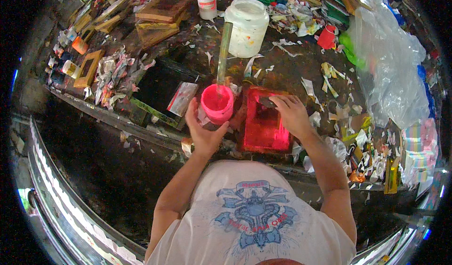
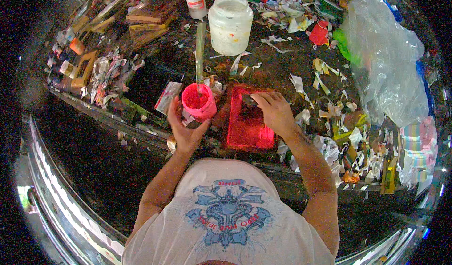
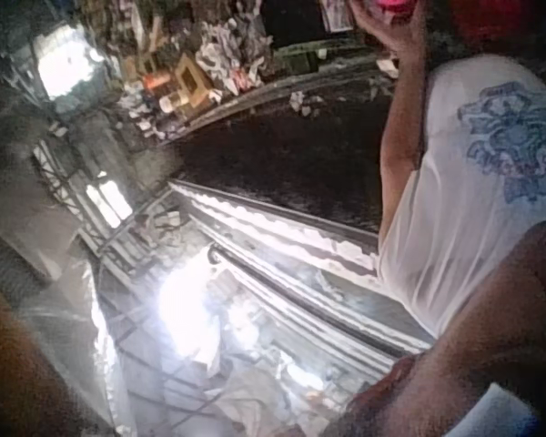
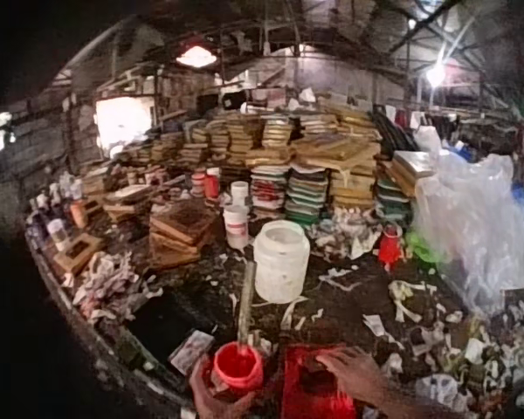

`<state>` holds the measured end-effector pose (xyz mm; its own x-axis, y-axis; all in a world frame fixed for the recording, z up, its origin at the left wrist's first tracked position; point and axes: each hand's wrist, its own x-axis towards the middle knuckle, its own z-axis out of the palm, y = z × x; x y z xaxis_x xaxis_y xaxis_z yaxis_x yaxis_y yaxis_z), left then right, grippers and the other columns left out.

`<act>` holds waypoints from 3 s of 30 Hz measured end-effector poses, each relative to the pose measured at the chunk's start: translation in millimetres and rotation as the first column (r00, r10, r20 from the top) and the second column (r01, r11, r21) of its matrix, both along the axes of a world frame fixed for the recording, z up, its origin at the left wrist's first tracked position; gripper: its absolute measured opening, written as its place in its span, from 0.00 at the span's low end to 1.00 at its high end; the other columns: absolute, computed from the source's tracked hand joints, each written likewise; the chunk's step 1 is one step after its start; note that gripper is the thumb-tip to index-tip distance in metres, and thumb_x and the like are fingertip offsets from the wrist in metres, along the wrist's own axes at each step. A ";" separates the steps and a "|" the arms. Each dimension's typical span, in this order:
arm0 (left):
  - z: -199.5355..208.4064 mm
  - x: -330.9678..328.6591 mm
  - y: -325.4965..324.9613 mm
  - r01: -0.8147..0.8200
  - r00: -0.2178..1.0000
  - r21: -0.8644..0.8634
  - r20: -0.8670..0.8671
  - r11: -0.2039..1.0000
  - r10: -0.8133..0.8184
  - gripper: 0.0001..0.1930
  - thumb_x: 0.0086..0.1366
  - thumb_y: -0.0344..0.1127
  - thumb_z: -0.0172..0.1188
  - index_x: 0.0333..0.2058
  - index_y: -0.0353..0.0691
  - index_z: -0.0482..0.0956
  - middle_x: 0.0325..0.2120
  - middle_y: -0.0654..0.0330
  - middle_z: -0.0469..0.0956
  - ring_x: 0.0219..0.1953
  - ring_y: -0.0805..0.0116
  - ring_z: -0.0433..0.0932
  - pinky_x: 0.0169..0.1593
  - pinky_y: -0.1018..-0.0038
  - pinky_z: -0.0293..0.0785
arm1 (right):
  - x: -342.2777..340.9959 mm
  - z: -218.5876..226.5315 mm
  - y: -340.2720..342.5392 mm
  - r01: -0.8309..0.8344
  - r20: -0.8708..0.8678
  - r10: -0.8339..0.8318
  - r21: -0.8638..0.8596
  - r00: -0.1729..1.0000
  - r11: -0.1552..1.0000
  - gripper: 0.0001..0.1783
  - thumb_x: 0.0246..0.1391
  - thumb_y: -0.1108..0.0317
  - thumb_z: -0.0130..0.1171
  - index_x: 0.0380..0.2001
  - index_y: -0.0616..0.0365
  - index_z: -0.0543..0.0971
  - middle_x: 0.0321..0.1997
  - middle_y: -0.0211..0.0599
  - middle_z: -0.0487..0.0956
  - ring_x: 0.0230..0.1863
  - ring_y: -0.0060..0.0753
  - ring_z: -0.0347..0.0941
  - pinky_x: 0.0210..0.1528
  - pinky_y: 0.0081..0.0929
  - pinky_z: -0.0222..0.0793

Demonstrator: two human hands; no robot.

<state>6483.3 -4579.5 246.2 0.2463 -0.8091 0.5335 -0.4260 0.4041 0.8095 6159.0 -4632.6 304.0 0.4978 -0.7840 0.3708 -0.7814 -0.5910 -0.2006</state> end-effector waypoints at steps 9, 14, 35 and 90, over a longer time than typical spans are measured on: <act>17.5 8.9 37.0 0.448 0.798 -0.048 0.472 0.893 -0.376 0.40 0.48 0.35 0.87 0.61 0.40 0.81 0.65 0.47 0.80 0.63 0.42 0.80 0.66 0.51 0.78 | 3.6 -27.9 -30.0 0.035 -0.110 -0.041 -0.056 0.993 0.998 0.25 0.62 0.74 0.66 0.63 0.55 0.80 0.58 0.45 0.86 0.58 0.56 0.82 0.62 0.53 0.78; 12.8 -14.2 37.7 0.412 0.720 0.175 0.539 0.894 -0.438 0.57 0.45 0.47 0.90 0.73 0.39 0.70 0.76 0.43 0.69 0.73 0.38 0.71 0.72 0.46 0.72 | -9.5 -3.0 -57.7 -0.037 -0.180 0.059 0.118 0.982 0.992 0.24 0.66 0.66 0.67 0.64 0.55 0.81 0.58 0.48 0.86 0.58 0.55 0.83 0.60 0.52 0.80; -5.2 -24.9 45.1 0.260 0.720 0.226 0.602 0.939 -0.344 0.60 0.44 0.58 0.88 0.73 0.38 0.71 0.77 0.49 0.69 0.76 0.42 0.67 0.75 0.45 0.68 | 6.2 -17.2 32.1 -0.103 0.040 0.096 0.526 0.995 0.844 0.25 0.70 0.61 0.66 0.66 0.58 0.80 0.61 0.57 0.86 0.59 0.65 0.84 0.62 0.55 0.81; 10.6 -25.3 -45.2 -0.039 0.996 -0.097 -0.081 0.995 0.031 0.48 0.52 0.45 0.84 0.69 0.39 0.72 0.61 0.52 0.79 0.61 0.46 0.76 0.67 0.53 0.68 | 111.4 12.2 8.7 -0.178 0.594 0.320 -0.286 0.738 0.942 0.14 0.68 0.82 0.58 0.55 0.64 0.77 0.62 0.54 0.84 0.64 0.58 0.83 0.68 0.55 0.77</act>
